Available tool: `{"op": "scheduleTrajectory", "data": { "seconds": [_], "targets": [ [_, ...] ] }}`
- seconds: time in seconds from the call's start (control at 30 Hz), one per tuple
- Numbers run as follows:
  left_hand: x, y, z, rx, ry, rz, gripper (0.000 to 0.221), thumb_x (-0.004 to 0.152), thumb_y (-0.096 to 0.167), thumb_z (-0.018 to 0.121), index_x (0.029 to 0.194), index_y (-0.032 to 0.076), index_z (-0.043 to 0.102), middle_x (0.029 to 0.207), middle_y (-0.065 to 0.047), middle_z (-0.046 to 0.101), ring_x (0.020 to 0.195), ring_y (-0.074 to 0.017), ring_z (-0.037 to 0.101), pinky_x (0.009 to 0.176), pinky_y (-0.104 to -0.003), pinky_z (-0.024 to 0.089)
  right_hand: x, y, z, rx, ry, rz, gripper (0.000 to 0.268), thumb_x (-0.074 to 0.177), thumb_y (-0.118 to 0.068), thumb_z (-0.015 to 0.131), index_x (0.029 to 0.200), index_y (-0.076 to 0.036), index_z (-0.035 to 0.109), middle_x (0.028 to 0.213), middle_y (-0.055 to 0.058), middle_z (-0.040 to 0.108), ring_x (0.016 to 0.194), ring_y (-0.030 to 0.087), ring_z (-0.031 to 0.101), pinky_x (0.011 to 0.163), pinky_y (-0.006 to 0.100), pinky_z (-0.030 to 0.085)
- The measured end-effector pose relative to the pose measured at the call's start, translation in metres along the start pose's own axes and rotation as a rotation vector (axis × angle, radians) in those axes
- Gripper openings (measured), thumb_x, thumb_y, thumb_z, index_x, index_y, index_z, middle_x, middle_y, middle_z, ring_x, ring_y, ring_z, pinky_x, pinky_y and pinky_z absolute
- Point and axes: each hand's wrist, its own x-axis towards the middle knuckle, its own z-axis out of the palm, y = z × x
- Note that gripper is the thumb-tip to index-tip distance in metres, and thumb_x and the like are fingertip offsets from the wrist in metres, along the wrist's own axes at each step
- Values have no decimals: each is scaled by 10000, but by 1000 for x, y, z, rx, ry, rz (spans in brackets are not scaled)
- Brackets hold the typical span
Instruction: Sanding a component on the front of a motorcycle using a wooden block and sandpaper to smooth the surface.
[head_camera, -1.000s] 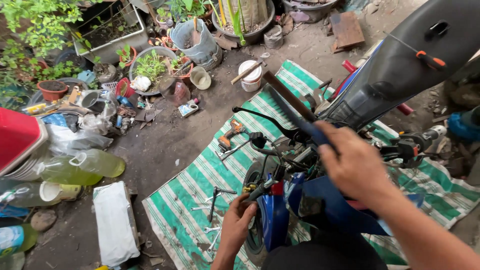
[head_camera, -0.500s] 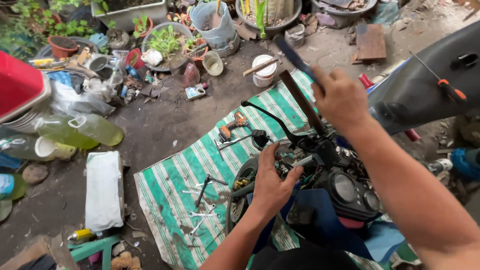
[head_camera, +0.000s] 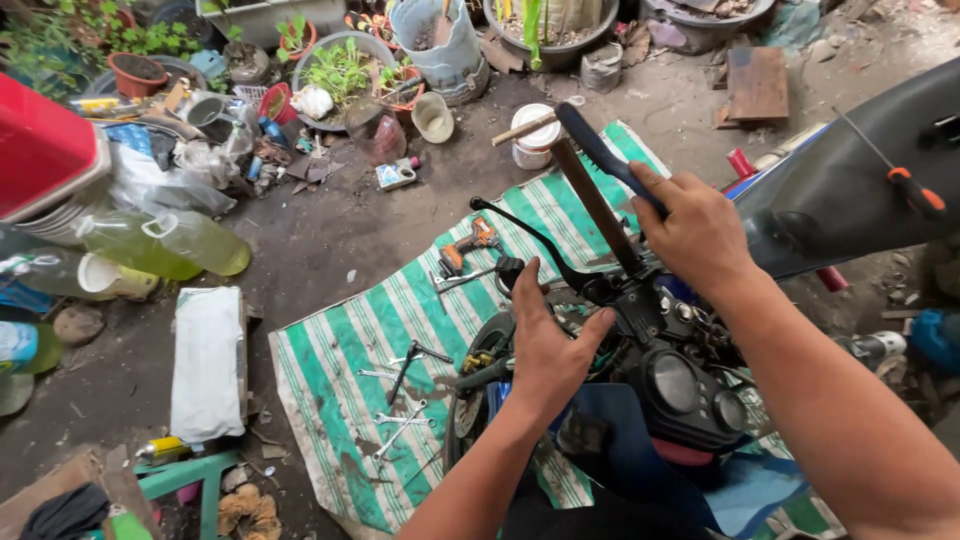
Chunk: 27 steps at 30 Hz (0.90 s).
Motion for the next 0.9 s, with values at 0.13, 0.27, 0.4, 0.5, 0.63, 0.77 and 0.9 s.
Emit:
{"op": "scheduleTrajectory", "data": {
  "seconds": [0.13,0.27,0.4,0.5,0.63,0.77,0.9],
  "targets": [
    [17,6,15,-22,3,-72,1269,879,585,761,1789,174,-23,1898,-108,36,1725,-329,170,1327,-518,258,-81,-17,-52,32,30,-25,523,1118,-286,686,1625,-159,690,1080,167,716,843,462,717,727,570,539],
    [29,11,29,-31,-29,-153,1461,749,693,773,1782,107,-79,1874,-184,82,1718,-369,156,1335,-523,255,-151,2,-67,-169,-111,93,585,1048,-358,704,1632,-331,673,1102,-40,707,767,333,743,598,511,564],
    [31,15,32,-40,-34,-169,1490,734,678,794,1777,91,-93,1884,-162,40,1731,-343,106,1350,-511,221,-139,11,-49,-223,-62,-14,579,1051,-376,713,1627,-335,681,1115,-46,706,730,304,717,500,475,532],
    [37,0,40,-4,4,-107,1444,774,644,815,1773,45,-40,1878,-187,59,1729,-340,116,1354,-468,184,-98,0,-35,-201,-22,-81,554,1082,-329,694,1635,-296,671,1002,77,630,638,411,666,528,558,533],
    [29,5,37,-28,-20,-137,1458,765,665,785,1772,69,-84,1886,-166,18,1731,-345,98,1351,-501,209,-5,9,-5,-194,-2,-115,469,1114,-337,692,1575,-250,705,946,137,634,652,453,654,488,556,487],
    [37,-1,41,-100,23,-50,1533,746,687,837,1768,53,-112,1840,-265,79,1678,-454,195,1290,-620,301,-48,-14,-48,-197,132,-106,502,1089,-360,709,1585,-287,733,1027,95,683,839,406,747,651,550,589],
    [35,-2,43,-78,34,-81,1480,733,686,790,1772,65,-61,1877,-190,70,1728,-343,138,1349,-493,215,-144,-11,-79,-341,-96,9,577,1018,-421,745,1591,-466,696,995,-57,639,620,289,690,489,468,538]
  ]
}}
